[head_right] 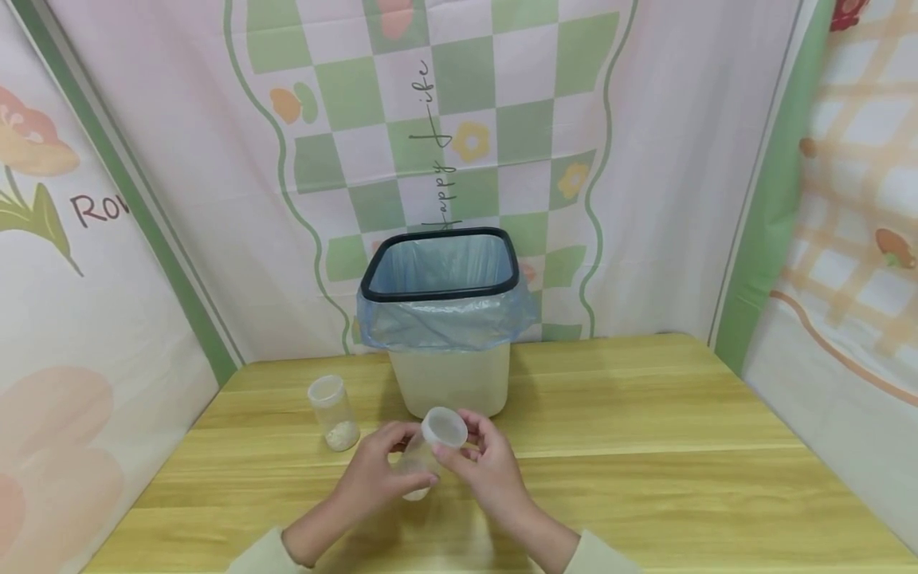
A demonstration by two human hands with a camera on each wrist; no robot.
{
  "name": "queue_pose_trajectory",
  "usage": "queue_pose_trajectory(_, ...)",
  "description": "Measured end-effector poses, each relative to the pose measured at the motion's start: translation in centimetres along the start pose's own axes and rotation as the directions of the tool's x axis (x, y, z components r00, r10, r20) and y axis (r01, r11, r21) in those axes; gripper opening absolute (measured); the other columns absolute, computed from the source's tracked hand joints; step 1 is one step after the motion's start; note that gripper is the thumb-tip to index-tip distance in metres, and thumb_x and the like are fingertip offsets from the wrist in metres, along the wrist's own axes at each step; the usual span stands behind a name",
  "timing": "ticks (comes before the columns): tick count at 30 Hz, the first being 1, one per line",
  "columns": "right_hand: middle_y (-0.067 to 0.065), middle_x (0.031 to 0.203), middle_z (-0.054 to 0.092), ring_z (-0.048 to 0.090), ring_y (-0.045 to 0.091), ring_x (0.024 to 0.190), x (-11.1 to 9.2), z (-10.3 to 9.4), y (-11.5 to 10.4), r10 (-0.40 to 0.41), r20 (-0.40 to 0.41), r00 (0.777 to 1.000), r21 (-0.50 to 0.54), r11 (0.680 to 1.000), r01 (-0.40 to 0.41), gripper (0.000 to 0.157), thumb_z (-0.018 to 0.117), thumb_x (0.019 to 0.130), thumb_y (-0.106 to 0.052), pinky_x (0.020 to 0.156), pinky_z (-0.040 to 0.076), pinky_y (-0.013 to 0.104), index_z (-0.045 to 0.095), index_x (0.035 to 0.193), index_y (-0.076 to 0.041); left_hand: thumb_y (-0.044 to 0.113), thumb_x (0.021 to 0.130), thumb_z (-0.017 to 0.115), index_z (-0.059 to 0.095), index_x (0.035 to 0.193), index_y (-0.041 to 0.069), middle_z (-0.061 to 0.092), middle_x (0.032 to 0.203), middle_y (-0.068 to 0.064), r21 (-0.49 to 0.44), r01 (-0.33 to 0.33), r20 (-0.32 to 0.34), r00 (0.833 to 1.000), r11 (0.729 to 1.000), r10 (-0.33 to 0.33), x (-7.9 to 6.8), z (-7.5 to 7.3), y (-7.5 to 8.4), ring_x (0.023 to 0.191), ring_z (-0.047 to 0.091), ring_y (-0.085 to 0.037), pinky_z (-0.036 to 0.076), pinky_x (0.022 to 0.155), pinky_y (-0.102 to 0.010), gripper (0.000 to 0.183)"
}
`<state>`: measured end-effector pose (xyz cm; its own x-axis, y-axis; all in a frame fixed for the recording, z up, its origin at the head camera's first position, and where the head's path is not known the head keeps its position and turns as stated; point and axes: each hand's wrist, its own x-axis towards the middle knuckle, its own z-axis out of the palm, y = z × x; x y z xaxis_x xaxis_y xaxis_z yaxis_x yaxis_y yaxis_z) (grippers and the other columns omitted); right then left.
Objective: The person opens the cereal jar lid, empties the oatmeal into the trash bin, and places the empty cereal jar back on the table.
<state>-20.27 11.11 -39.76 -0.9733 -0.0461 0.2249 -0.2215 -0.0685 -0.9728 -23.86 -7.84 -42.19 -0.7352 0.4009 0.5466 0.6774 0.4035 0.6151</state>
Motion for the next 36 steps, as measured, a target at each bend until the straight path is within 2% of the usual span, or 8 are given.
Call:
queue_pose_trajectory(5, 0.016, 0.12, 0.058, 0.055, 0.025, 0.11, -0.2, 0.1, -0.1, 0.018, -0.025, 1.0, 0.016, 1.0, -0.018, 0.049, 0.069, 0.086, -0.002, 0.088, 0.049, 0.025, 0.05, 0.13, 0.006, 0.037, 0.066, 0.089, 0.067, 0.11, 0.005, 0.065, 0.096, -0.001, 0.079, -0.083, -0.052, 0.995, 0.993, 0.088, 0.0, 0.4, 0.1, 0.083, 0.063, -0.02, 0.054, 0.073, -0.026, 0.058)
queue_pose_trajectory(10, 0.014, 0.126, 0.056, 0.053, 0.026, 0.117, -0.5, 0.3, -0.1, 0.05, -0.042, 0.998, 0.018, 0.999, -0.05, 0.049, 0.07, 0.088, -0.009, 0.094, 0.045, 0.025, 0.049, 0.13, 0.004, 0.04, 0.067, 0.088, 0.067, 0.108, 0.006, 0.063, 0.092, 0.001, 0.143, -0.123, -0.07, 0.989, 0.982, 0.134, -0.1, 0.6, 0.4, 0.078, 0.058, -0.014, 0.052, 0.065, -0.024, 0.057)
queue_pose_trajectory(16, 0.014, 0.124, 0.057, 0.054, 0.026, 0.117, -0.6, 0.5, 0.0, 0.07, -0.07, 0.995, 0.038, 0.997, -0.067, 0.045, 0.069, 0.089, -0.009, 0.092, 0.045, 0.021, 0.051, 0.127, 0.005, 0.044, 0.068, 0.086, 0.068, 0.106, 0.004, 0.064, 0.09, -0.001, 0.138, -0.155, -0.081, 0.983, 0.978, 0.167, -0.2, 0.8, 0.5, 0.076, 0.057, -0.013, 0.051, 0.062, -0.023, 0.058)
queue_pose_trajectory(21, 0.013, 0.122, 0.059, 0.056, 0.023, 0.114, -0.7, 0.5, 0.1, 0.063, -0.082, 0.995, 0.03, 0.998, -0.061, 0.044, 0.069, 0.089, -0.01, 0.09, 0.047, 0.021, 0.051, 0.126, 0.005, 0.045, 0.069, 0.085, 0.068, 0.106, 0.007, 0.063, 0.092, 0.005, 0.117, -0.151, -0.075, 0.984, 0.982, 0.16, -0.3, 0.8, 0.5, 0.078, 0.057, -0.01, 0.051, 0.064, -0.022, 0.056)
queue_pose_trajectory(25, 0.013, 0.12, 0.06, 0.057, 0.021, 0.109, -0.8, 0.3, 0.1, 0.058, -0.077, 0.995, 0.028, 0.998, -0.056, 0.043, 0.069, 0.089, -0.009, 0.089, 0.048, 0.022, 0.052, 0.126, 0.005, 0.042, 0.069, 0.086, 0.068, 0.107, 0.007, 0.064, 0.094, 0.004, 0.069, -0.108, -0.047, 0.993, 0.992, 0.112, -0.3, 0.6, 0.7, 0.081, 0.059, -0.01, 0.052, 0.067, -0.022, 0.055)
queue_pose_trajectory(29, 0.014, 0.119, 0.061, 0.058, 0.021, 0.107, -0.8, -0.1, 0.1, 0.038, -0.041, 0.998, 0.042, 0.998, -0.036, 0.042, 0.068, 0.089, -0.006, 0.088, 0.049, 0.024, 0.053, 0.127, 0.006, 0.036, 0.071, 0.087, 0.069, 0.109, 0.008, 0.066, 0.098, 0.004, -0.059, -0.022, 0.016, 1.0, 0.998, 0.023, -0.2, 0.2, 0.8, 0.085, 0.061, -0.012, 0.054, 0.07, -0.024, 0.051)
queue_pose_trajectory(32, 0.016, 0.12, 0.06, 0.059, 0.02, 0.107, -0.8, -0.6, 0.1, 0.016, 0.019, 1.0, 0.045, 0.999, -0.017, 0.044, 0.067, 0.089, -0.004, 0.089, 0.049, 0.024, 0.051, 0.128, 0.008, 0.029, 0.073, 0.086, 0.069, 0.11, 0.009, 0.068, 0.101, 0.0, -0.193, 0.058, 0.101, 0.994, 0.979, -0.039, 0.0, -0.2, 0.7, 0.087, 0.063, -0.018, 0.055, 0.075, -0.029, 0.046)
queue_pose_trajectory(36, 0.017, 0.119, 0.059, 0.059, 0.019, 0.104, -0.5, -1.5, 0.3, -0.037, 0.155, 0.987, 0.049, 0.998, 0.03, 0.047, 0.065, 0.09, -0.003, 0.088, 0.051, 0.026, 0.047, 0.131, 0.012, 0.019, 0.078, 0.083, 0.069, 0.111, 0.007, 0.069, 0.104, -0.004, -0.324, 0.16, 0.239, 0.967, 0.932, -0.083, 0.2, -0.8, 0.2, 0.092, 0.064, -0.019, 0.054, 0.082, -0.031, 0.038)
